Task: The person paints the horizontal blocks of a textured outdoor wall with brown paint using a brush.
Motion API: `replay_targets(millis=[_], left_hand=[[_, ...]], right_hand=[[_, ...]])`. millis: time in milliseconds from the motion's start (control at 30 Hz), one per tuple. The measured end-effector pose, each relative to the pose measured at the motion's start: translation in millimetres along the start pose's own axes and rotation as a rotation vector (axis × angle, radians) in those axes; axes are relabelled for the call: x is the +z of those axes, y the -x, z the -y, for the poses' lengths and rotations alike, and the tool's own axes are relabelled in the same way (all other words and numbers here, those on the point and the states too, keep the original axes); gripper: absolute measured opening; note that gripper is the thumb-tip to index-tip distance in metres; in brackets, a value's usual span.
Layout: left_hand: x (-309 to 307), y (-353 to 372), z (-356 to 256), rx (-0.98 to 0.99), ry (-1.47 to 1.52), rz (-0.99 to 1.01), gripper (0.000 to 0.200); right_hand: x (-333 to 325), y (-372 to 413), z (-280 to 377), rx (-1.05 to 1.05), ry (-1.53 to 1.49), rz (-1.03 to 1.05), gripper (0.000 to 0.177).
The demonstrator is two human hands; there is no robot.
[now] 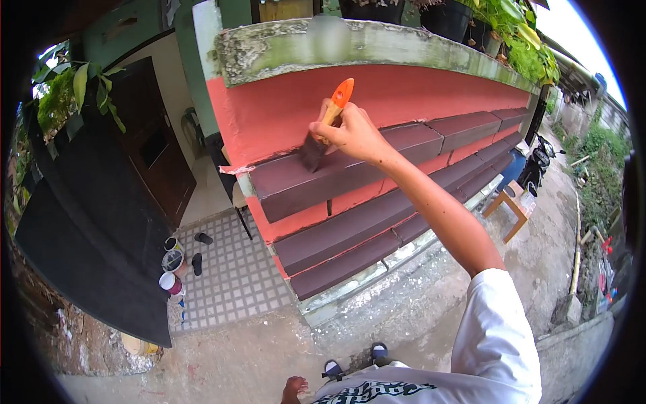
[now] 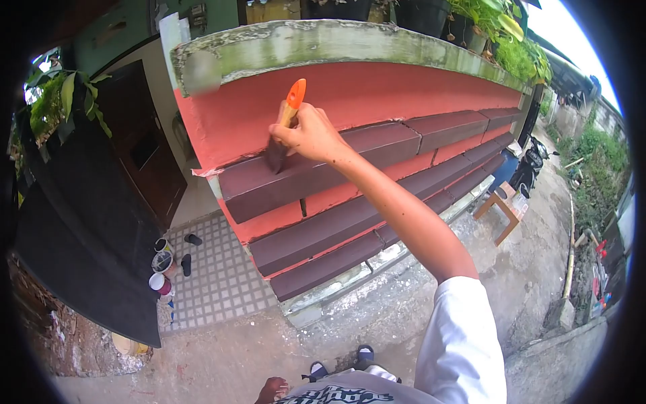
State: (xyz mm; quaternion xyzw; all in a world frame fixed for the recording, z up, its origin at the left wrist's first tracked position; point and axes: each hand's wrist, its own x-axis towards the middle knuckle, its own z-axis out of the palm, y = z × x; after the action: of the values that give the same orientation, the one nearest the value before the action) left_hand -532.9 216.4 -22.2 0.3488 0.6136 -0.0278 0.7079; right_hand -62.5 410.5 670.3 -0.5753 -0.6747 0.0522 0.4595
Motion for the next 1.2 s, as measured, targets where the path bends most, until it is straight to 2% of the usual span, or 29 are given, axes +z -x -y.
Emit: replay_targets(millis=[100,167,200,300,333,433,467,500,567,600,633,700,733,833,900,967,1033,1067,1100,1167,1200], left_hand=[[13.3,13.5,-8.6,0.073,0.034,0.017,0.034],[22.0,15.2,-7.4,0.105,0.073,0.037,0.034],[24.3,14.6,-6.7,0.123,0.093,0.046,0.035],[23.1,-4.3,20.5,0.441,-0.14,0.14,0.037],[24.4,-8.9,24.2,0.471,-0.166,0.165,0.038],[23.6,-20.3,25.4,0.555,-0.3,0.218,0.041],[26.2,-17.4,13.6,0.579,-0.376,0.225,0.041],[27.4,-20.8,7.4,0.604,-0.452,0.23,0.042],[35.1,-20.5,12.1,0.722,-0.429,0.195,0.038],[42.1,-16.7,8.3,0.768,-0.426,0.184,0.037],[49.7,-12.0,2.5,0.801,-0.434,0.176,0.036],[63.6,-7.7,-7.9,0.855,-0.47,0.172,0.034],[67.7,-9.2,-11.7,0.883,-0.507,0.174,0.034],[91.5,-9.2,-21.1,0.756,-0.381,0.149,0.034],[104.2,-0.9,-27.8,0.825,-0.484,0.109,0.034],[112.7,-12.7,-25.0,0.81,-0.419,0.111,0.039],[124.1,-11.2,-22.0,0.74,-0.265,0.085,0.043],[128.4,-12.9,-19.9,0.686,-0.176,0.08,0.044],[131.0,-23.2,-17.5,0.592,-0.067,0.097,0.043],[137.3,-32.2,-20.3,0.527,0.014,0.123,0.04],[140.0,-33.3,-21.6,0.554,-0.015,0.131,0.039]], right_hand=[[-28.6,4.2,-48.6,0.12,-0.294,-0.003,0.023],[-67.7,10.9,-72.8,0.16,-0.223,-0.016,0.02],[-89.3,13.4,-85.7,0.167,-0.145,-0.025,0.021],[-143.9,20.3,-96.9,0.232,0.198,-0.081,0.022],[-160.7,14.6,-113.5,0.165,0.466,-0.098,0.021],[-161.1,9.2,-111.6,0.067,0.75,-0.172,0.023],[-152.2,8.2,-100.6,-0.006,0.709,-0.14,0.025],[-137.9,6.2,-87.3,0.035,0.583,-0.103,0.027],[-105.4,-0.1,-79.6,-0.122,0.517,-0.06,0.024],[-90.6,-3.6,-72.6,-0.114,0.457,-0.067,0.025],[-82.8,-4.9,-62.3,-0.026,0.24,-0.005,0.025],[-72.3,-5.9,-60.7,-0.003,-0.131,0.057,0.025],[-75.7,-5.6,-69.1,-0.003,-0.179,0.052,0.025],[-99.0,3.0,-110.7,0.024,-0.232,0.034,0.024],[-127.3,11.9,-141.7,0.062,-0.167,-0.012,0.023],[-160.8,20.9,-162.8,0.028,-0.037,-0.079,0.022],[-195.4,27.3,-163.2,0.026,0.19,-0.083,0.022],[-207.5,29.7,-156.8,0.101,0.201,-0.081,0.023],[-211.1,29.0,-156.0,0.068,0.31,-0.107,0.023],[-213.7,27.6,-153.4,0.0,0.526,-0.164,0.024],[-205.2,27.3,-140.7,0.005,0.516,-0.166,0.024]])
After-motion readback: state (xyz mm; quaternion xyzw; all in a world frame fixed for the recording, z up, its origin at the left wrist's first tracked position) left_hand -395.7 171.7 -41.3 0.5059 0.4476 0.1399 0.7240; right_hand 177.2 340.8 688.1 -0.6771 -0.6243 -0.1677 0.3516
